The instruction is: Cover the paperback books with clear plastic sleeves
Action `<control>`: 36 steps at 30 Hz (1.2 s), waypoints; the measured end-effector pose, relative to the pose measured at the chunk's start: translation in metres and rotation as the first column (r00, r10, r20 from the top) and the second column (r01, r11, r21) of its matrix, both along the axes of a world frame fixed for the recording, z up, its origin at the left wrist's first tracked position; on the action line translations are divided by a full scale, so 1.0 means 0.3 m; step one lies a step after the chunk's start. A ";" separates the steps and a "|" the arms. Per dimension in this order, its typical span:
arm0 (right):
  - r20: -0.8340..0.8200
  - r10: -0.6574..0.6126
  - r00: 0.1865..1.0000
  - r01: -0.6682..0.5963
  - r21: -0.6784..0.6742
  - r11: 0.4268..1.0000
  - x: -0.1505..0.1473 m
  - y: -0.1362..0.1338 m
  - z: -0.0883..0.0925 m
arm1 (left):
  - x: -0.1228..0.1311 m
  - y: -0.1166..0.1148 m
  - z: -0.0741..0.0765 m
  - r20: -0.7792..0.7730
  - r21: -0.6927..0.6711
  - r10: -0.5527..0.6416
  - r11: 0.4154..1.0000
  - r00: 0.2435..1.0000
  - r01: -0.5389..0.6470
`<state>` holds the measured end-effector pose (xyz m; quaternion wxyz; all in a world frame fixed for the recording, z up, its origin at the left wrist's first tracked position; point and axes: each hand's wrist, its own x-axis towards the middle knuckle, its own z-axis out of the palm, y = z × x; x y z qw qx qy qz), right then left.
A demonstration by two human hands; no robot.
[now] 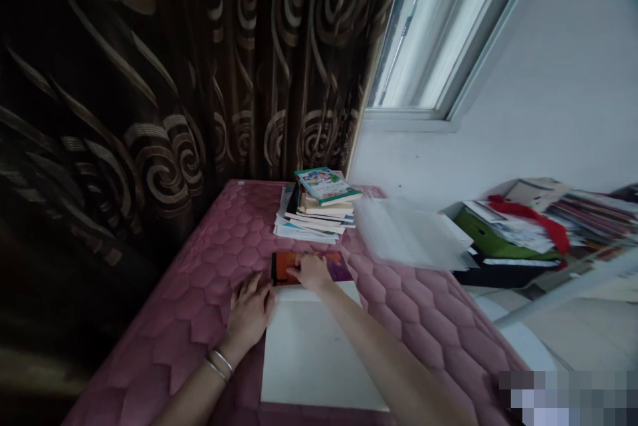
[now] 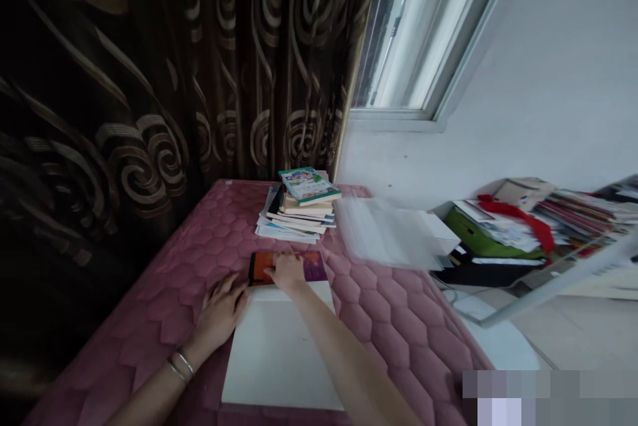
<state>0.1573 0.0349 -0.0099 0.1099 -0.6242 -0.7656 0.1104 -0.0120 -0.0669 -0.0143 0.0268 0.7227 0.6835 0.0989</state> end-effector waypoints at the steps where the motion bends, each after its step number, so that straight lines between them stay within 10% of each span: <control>1: -0.008 -0.019 1.000 0.019 -0.013 1.000 0.059 -0.021 0.001 | 0.003 0.004 0.008 -0.004 -0.016 0.005 1.000 1.000 -0.005; 6: -0.129 -0.232 0.964 0.225 -0.066 0.972 0.327 -0.101 0.000 | 0.138 0.022 0.064 -0.026 -0.067 0.045 0.997 0.999 -0.046; 10: -0.195 -0.268 0.943 0.254 -0.095 0.963 0.405 -0.121 -0.010 | 0.363 0.030 0.073 0.042 0.008 -0.357 0.934 0.933 0.357; 14: -0.222 -0.267 0.938 0.253 -0.091 0.963 0.424 -0.113 -0.018 | 0.501 0.051 0.039 0.091 -0.004 -0.390 0.920 0.916 0.392; 36: -0.074 -0.551 0.831 0.540 -0.130 0.832 0.350 0.069 0.029 | 0.495 0.071 0.018 0.076 -0.025 -0.388 0.920 0.919 0.391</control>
